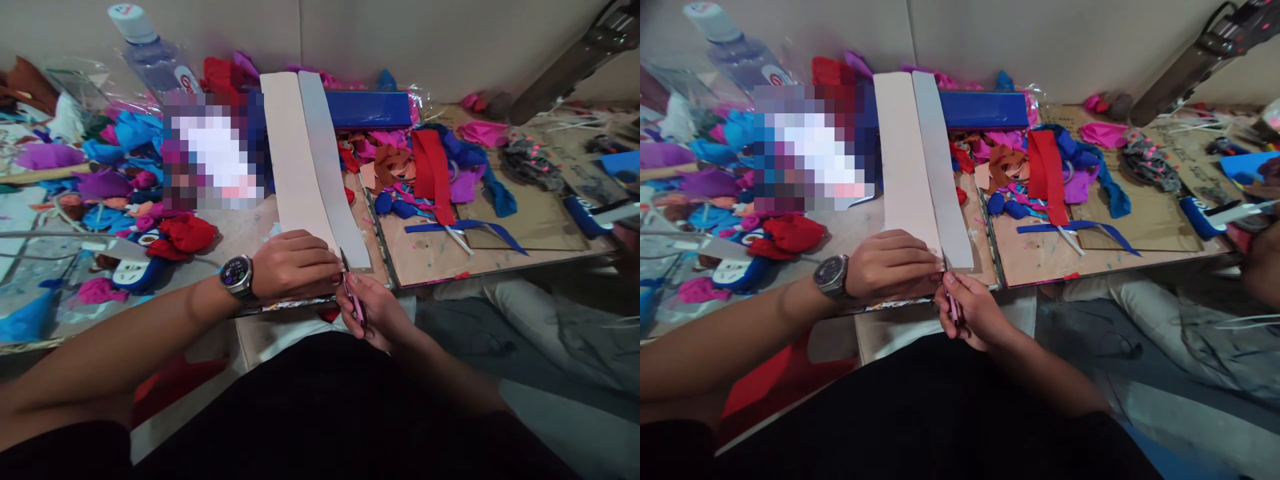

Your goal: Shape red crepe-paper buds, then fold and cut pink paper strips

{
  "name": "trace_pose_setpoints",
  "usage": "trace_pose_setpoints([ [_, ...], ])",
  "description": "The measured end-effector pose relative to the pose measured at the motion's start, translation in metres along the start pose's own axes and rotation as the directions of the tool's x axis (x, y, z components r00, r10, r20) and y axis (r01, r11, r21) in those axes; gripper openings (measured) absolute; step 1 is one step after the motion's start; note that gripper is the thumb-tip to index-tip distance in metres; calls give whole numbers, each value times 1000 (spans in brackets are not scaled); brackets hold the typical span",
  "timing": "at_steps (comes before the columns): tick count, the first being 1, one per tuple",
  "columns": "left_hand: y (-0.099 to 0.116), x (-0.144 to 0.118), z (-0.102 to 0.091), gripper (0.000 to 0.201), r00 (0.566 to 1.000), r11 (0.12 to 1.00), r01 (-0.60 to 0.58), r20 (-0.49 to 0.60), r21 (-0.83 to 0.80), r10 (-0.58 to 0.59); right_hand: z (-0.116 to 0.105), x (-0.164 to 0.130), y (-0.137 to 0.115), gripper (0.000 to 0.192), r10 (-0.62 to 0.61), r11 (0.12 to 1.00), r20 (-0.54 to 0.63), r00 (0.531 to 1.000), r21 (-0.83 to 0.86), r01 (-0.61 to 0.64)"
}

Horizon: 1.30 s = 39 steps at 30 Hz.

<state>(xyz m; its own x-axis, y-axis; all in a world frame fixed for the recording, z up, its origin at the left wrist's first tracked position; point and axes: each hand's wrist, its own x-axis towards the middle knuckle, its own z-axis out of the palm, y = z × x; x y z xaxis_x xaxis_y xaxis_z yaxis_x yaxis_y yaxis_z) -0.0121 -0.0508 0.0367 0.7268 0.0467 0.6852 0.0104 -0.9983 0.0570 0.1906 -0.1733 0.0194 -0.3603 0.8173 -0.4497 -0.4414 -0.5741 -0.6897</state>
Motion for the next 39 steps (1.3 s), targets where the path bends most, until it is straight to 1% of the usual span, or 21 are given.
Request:
trace_pose_setpoints([
  [2, 0, 0, 0, 20, 1000, 1000, -1, 3, 3, 1, 0, 1, 0, 47, -4, 1000, -7, 1000, 5, 4],
  [6, 0, -2, 0, 25, 1000, 1000, -3, 14, -4, 3, 1, 0, -1, 47, -4, 1000, -14, 1000, 9, 5],
  [13, -2, -1, -1, 21, 999, 999, 32, -1, 12, -32, 0, -3, 1, 50, -3, 1000, -20, 1000, 1, 3],
  [19, -1, -2, -1, 22, 999, 999, 36, 1, 2, -36, 6, -6, 0, 44, -23, 999, -20, 1000, 29, 24],
  [22, -2, -5, 0, 25, 998, 998, 59, 1, 5, -59, 8, -9, -1, 40, -26, 999, -8, 1000, 42, 26],
  [26, -1, -7, 1, 30, 996, 996, 87, -6, 10, -87, 7, -11, -1, 40, -21, 998, 5, 1000, 62, 21],
  [31, 1, -5, 0, 33, 997, 997, 72, -11, 13, -72, 5, -12, 3, 41, -33, 999, -11, 999, 41, 34],
  [35, 1, -4, 1, 30, 997, 997, 72, 3, -2, -72, 7, -10, 4, 42, -34, 999, -34, 999, 22, 35],
  [39, 2, -2, 2, 27, 999, 999, 53, -12, -6, -53, 9, -7, 3, 42, -40, 998, -33, 999, 40, 41],
])
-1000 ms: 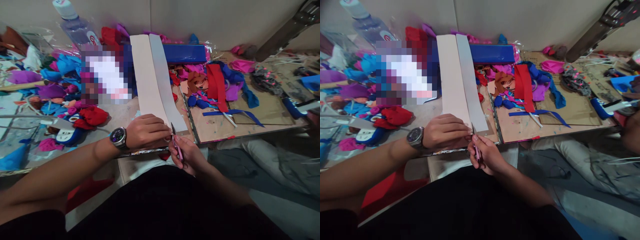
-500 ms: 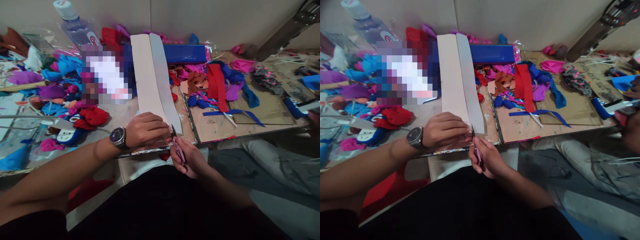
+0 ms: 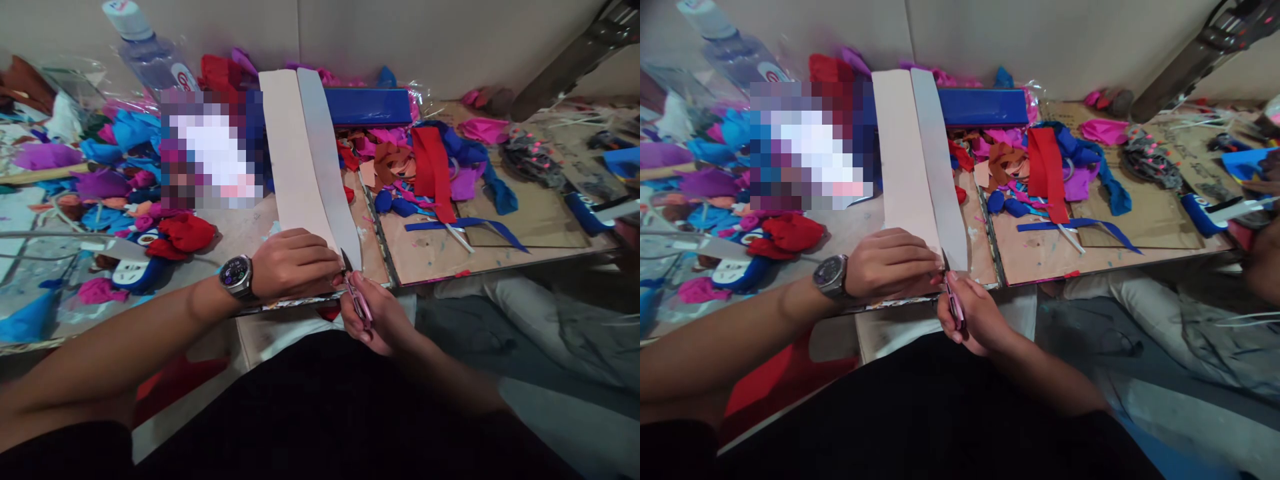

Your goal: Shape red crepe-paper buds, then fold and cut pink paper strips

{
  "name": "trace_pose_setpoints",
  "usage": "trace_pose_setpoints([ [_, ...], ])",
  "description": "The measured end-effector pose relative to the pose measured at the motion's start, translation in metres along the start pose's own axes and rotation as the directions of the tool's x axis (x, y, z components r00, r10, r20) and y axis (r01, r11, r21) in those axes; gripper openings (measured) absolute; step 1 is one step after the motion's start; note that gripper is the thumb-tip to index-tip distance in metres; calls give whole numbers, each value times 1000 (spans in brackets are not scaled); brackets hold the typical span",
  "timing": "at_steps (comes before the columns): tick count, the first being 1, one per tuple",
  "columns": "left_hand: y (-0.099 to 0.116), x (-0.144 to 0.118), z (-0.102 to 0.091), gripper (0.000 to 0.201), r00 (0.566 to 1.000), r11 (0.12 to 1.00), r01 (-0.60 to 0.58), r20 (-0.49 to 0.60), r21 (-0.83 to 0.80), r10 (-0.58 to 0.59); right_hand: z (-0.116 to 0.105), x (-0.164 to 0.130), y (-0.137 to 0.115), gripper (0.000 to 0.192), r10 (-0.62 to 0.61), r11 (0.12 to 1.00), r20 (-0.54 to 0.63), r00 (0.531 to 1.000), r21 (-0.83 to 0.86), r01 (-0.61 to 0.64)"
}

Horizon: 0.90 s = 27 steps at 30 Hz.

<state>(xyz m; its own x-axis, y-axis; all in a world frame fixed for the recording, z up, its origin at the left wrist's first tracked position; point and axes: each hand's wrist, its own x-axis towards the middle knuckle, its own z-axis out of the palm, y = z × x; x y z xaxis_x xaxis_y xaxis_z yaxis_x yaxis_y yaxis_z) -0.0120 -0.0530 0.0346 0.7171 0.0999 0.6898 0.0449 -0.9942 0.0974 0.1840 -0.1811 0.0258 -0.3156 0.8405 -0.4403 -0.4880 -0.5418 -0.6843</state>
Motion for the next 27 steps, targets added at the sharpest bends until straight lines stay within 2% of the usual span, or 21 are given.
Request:
trace_pose_setpoints([
  [5, 0, 2, -1, 21, 999, 999, -39, 2, 5, 39, 0, 3, 0, 44, -9, 1000, -2, 1000, 8, 9],
  [11, -1, 0, 0, 27, 999, 999, -36, -1, -11, 36, -1, 4, 0, 46, 3, 1000, 14, 1000, 13, -3],
  [17, 0, 2, -1, 24, 999, 999, -41, 10, -9, 41, -1, 4, 1, 39, -20, 1000, 18, 1000, 12, 20],
  [27, -1, 1, -2, 21, 998, 998, -55, 4, 0, 55, -1, 6, 2, 39, -41, 999, 21, 999, -12, 41],
])
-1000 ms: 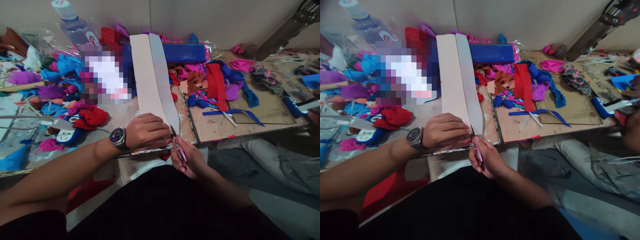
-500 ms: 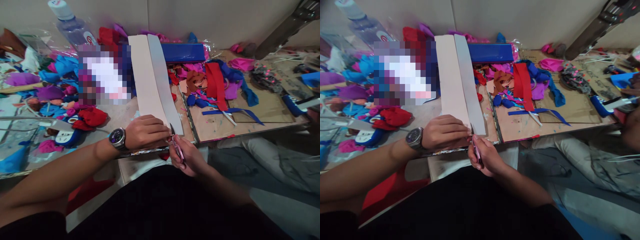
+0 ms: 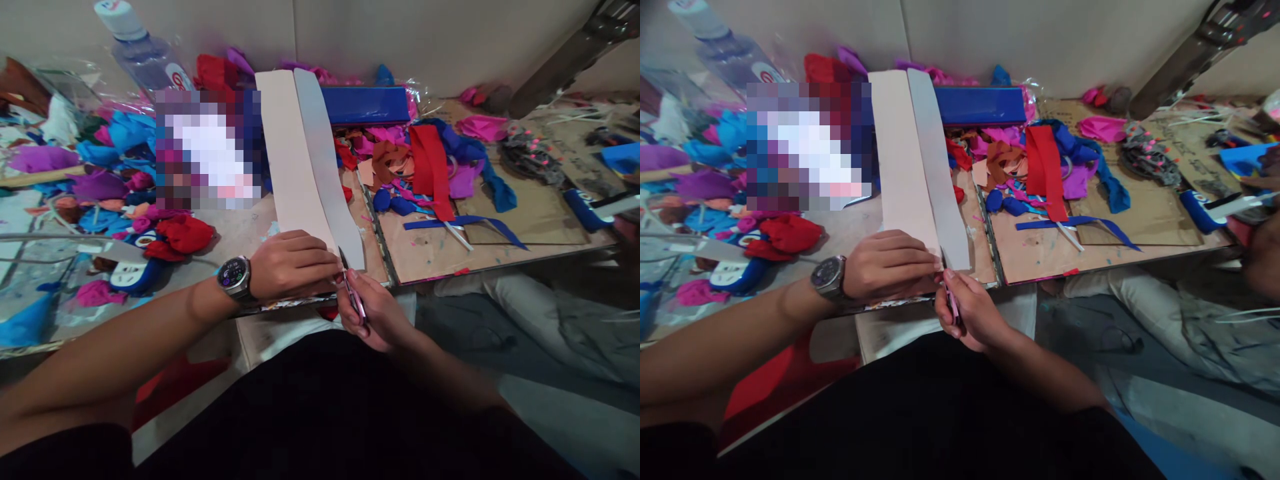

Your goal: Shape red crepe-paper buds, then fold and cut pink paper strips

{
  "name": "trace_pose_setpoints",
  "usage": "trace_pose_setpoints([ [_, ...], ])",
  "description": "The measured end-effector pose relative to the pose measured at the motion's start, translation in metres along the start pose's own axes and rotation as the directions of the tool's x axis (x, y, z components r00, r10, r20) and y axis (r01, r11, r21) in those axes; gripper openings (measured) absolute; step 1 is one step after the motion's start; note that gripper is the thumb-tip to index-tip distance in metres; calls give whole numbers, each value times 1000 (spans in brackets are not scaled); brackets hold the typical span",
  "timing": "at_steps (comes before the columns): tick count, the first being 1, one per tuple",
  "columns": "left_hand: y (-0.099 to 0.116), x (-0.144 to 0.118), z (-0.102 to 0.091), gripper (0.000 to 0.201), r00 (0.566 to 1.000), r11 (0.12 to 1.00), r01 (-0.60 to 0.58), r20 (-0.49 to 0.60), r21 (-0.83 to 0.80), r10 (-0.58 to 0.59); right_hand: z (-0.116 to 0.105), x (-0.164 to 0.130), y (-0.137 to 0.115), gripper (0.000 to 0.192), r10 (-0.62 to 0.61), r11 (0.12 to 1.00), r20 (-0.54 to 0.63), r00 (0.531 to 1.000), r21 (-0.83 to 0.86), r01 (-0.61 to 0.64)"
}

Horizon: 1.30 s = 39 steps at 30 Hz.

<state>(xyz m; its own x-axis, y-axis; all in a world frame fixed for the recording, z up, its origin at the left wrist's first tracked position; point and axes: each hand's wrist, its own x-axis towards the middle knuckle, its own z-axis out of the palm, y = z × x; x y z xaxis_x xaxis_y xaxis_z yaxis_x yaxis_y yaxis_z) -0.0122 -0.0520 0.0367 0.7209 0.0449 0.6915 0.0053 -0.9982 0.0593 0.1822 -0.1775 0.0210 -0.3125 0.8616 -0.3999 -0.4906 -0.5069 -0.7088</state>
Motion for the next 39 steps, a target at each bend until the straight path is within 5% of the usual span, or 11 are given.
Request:
trace_pose_setpoints([
  [15, 0, -2, 1, 27, 1000, 1000, 3, 5, -17, -3, 1, -1, 0, 37, -2, 1000, -18, 1000, 13, 2],
  [31, 0, -8, 1, 26, 999, 998, -31, 5, -52, 31, 8, 2, -5, 70, -13, 1000, 28, 1000, 23, 12],
  [39, 0, -5, -3, 26, 995, 994, -85, 46, -67, 88, 6, 5, 0, 71, -26, 998, 9, 1000, 53, 25],
])
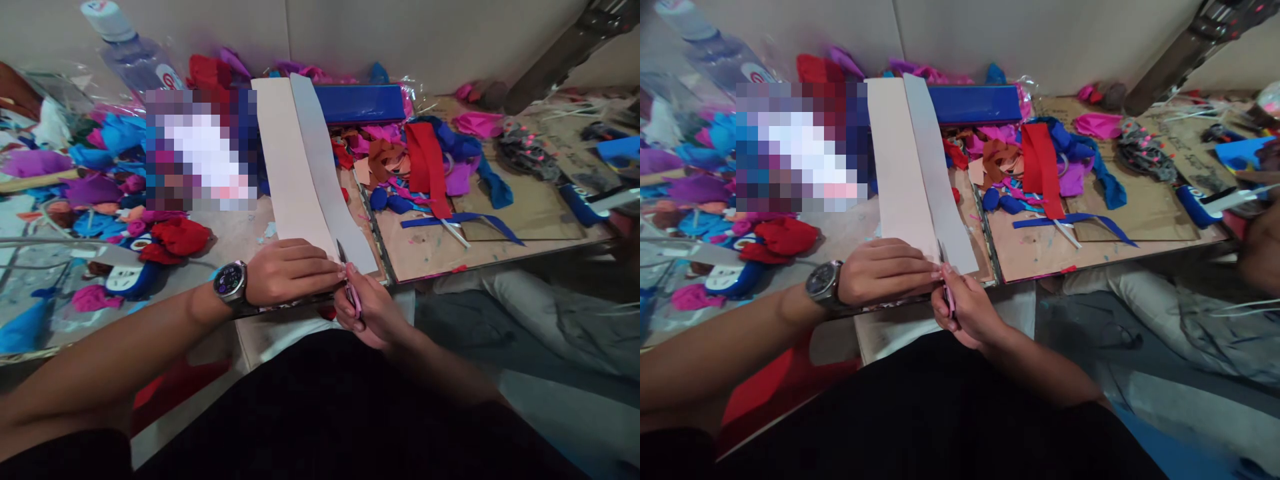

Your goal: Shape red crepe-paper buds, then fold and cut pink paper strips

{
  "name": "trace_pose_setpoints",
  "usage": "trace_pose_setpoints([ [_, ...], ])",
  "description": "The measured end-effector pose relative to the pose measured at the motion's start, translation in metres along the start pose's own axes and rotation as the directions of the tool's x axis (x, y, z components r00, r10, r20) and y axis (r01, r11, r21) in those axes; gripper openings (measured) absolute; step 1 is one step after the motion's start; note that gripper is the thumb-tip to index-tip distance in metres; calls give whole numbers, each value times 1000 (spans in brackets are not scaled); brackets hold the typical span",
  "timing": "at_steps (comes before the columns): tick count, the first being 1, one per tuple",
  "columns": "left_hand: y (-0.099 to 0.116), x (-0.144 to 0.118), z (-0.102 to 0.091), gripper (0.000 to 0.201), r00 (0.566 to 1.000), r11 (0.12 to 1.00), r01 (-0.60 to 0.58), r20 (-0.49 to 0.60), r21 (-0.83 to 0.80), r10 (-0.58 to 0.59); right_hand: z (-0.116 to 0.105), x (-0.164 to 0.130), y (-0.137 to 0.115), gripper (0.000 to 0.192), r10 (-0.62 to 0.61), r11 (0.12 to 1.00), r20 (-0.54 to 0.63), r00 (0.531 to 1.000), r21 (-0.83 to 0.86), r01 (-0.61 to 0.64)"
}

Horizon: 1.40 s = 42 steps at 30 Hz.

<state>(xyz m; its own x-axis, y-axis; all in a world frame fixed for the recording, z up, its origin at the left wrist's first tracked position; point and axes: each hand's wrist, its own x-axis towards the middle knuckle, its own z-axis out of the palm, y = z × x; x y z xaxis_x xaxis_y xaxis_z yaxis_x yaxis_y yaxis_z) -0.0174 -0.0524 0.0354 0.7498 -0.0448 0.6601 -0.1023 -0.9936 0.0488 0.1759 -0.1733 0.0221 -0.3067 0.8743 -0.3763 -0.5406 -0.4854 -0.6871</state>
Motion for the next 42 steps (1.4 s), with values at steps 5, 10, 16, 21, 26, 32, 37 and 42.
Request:
trace_pose_setpoints([
  [5, -1, -1, 1, 27, 1000, 1000, -15, -5, 0, 15, 2, 0, -2, 72, 4, 1000, -6, 1000, -16, -4],
  [10, -2, -1, 2, 26, 1000, 1000, -2, -19, -3, 2, 2, -1, -1, 70, 12, 1000, 2, 1000, -17, -12],
  [16, -2, 0, 0, 26, 1000, 1000, -4, 2, -8, 4, 2, -2, -3, 72, 11, 1000, -6, 1000, -19, -11],
  [21, 0, -1, 2, 29, 1000, 1000, 8, -5, -23, -8, 2, 0, -3, 71, -4, 1000, -5, 1000, -20, 4],
  [26, 0, -4, 6, 38, 994, 990, 106, -28, -94, -109, -1, 1, -2, 72, -7, 1000, 7, 1000, -19, 7],
  [32, -14, -6, 3, 37, 993, 981, 121, 34, -154, -117, -5, 1, -4, 71, -20, 1000, 2, 1000, -17, 20],
  [37, -20, -6, 6, 48, 990, 986, 141, -4, -86, -142, -5, -1, -5, 71, -24, 999, 0, 1000, -21, 24],
  [42, -18, -5, 7, 47, 992, 989, 122, -7, -81, -123, -4, -2, -6, 71, -26, 999, 1, 1000, -19, 26],
])
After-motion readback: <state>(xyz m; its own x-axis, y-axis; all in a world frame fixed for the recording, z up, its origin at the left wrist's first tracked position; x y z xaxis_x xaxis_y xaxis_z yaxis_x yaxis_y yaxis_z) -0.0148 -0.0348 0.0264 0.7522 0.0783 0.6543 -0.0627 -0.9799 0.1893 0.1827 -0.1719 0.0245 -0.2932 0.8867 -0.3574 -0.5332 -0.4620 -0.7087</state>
